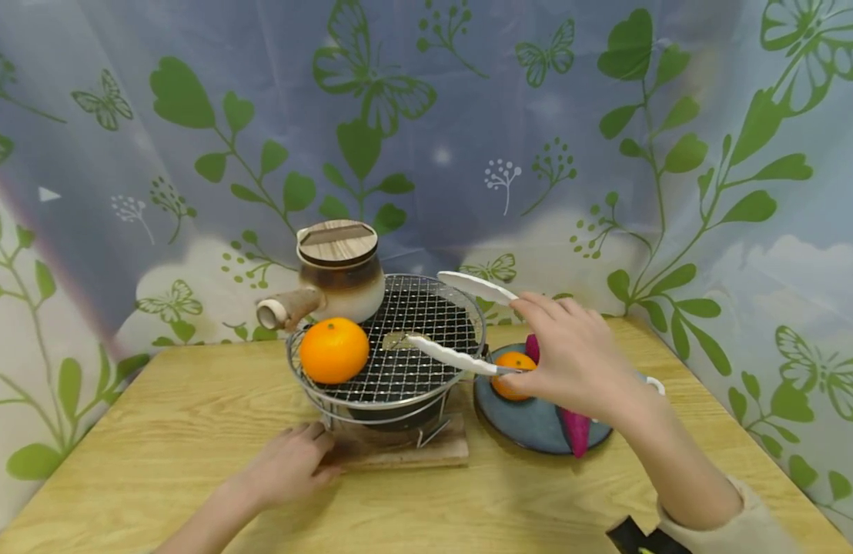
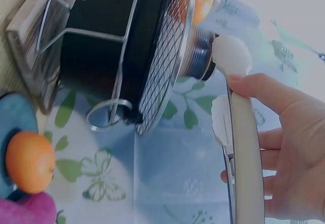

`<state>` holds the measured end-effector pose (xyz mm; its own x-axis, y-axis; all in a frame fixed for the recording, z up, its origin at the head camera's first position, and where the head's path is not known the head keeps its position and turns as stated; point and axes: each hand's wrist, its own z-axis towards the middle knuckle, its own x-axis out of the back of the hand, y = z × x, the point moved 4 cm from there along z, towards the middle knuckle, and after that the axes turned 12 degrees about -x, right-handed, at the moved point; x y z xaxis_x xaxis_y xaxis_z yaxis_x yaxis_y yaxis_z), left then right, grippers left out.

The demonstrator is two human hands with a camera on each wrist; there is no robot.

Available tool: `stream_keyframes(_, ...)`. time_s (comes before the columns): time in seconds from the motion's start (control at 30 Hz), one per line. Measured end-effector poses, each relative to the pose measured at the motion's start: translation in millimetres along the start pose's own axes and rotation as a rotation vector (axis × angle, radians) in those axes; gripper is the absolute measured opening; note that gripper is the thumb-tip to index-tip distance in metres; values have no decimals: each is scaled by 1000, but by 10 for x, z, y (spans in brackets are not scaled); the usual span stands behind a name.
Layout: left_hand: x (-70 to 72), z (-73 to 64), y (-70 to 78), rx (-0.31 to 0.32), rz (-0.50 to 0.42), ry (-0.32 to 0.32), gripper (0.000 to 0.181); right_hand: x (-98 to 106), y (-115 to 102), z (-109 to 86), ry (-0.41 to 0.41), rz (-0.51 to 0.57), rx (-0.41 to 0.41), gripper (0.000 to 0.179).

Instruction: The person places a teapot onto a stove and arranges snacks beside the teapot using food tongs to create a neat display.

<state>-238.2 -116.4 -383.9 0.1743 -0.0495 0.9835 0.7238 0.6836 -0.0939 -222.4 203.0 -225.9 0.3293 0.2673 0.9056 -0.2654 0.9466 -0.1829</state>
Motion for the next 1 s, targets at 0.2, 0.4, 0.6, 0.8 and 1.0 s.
stream_keyframes(0.2,0,-13,4,-1,-2,4,40,-8,227,-86,7,-14,-62,82)
stream_keyframes(0.4,-6,-13,5,-3,5,7,40,-17,417,-147,-9,-33,-109,86)
stream_keyframes(0.6,5,-12,6,-3,8,-2,40,-113,560,-194,-30,-38,-136,85)
stream_keyframes(0.8,13,-20,9,-5,5,4,39,-191,688,-196,-18,-76,-156,86)
stream_keyframes(1.0,4,-9,0,-6,10,-7,39,-235,796,-189,-21,-111,-191,85)
